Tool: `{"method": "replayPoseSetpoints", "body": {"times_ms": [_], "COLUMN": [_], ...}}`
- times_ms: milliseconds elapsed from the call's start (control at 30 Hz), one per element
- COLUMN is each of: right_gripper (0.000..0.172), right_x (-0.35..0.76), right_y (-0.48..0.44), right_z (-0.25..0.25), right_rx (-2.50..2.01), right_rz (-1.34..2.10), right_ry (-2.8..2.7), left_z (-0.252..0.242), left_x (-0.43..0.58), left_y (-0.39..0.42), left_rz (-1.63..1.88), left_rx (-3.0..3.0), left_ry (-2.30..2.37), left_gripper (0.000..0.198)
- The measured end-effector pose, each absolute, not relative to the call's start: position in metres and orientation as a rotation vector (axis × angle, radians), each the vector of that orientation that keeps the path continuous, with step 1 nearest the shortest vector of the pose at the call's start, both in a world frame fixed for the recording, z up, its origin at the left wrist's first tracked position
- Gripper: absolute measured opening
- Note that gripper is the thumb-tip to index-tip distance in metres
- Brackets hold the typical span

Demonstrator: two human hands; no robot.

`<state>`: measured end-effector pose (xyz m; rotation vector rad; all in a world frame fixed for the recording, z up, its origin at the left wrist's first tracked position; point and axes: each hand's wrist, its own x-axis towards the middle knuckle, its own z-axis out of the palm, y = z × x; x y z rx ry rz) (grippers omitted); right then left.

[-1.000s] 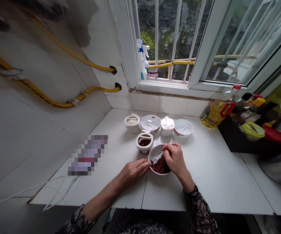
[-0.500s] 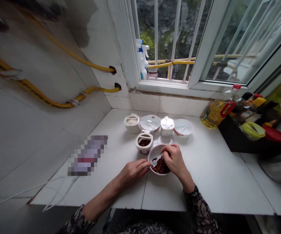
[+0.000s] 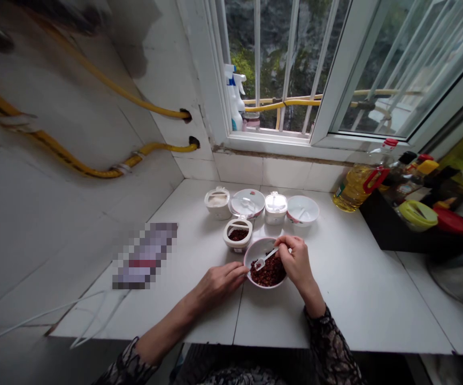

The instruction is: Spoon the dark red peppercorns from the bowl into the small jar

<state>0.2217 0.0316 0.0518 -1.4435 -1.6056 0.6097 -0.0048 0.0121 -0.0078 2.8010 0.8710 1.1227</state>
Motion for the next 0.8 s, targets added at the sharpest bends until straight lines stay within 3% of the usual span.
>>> {"method": "replayPoseSetpoints", "body": {"times_ms": [133, 533, 800], "right_gripper": [0.018, 0.019, 0.025], "right_x": [0.221, 0.215, 0.186], "right_y": [0.032, 0.033, 0.036], "right_z": [0.05, 0.058, 0.069], "right_rx": [-1.451, -1.401, -1.143], "right_rz": [0.524, 0.798, 0.188], "right_ry": [-1.623, -1.358, -1.842], "left_z": [-0.009, -0.01, -0.015], "left_x": [-0.005, -0.004, -0.005], "left_y": [0.012, 0.012, 0.014], "left_rz": [1.127, 1.145, 1.121], "left_rx": [2.801, 2.808, 2.812], "left_ry": [0.866, 0.875, 0.881], "left_gripper": [0.015, 0.016, 0.017]}}
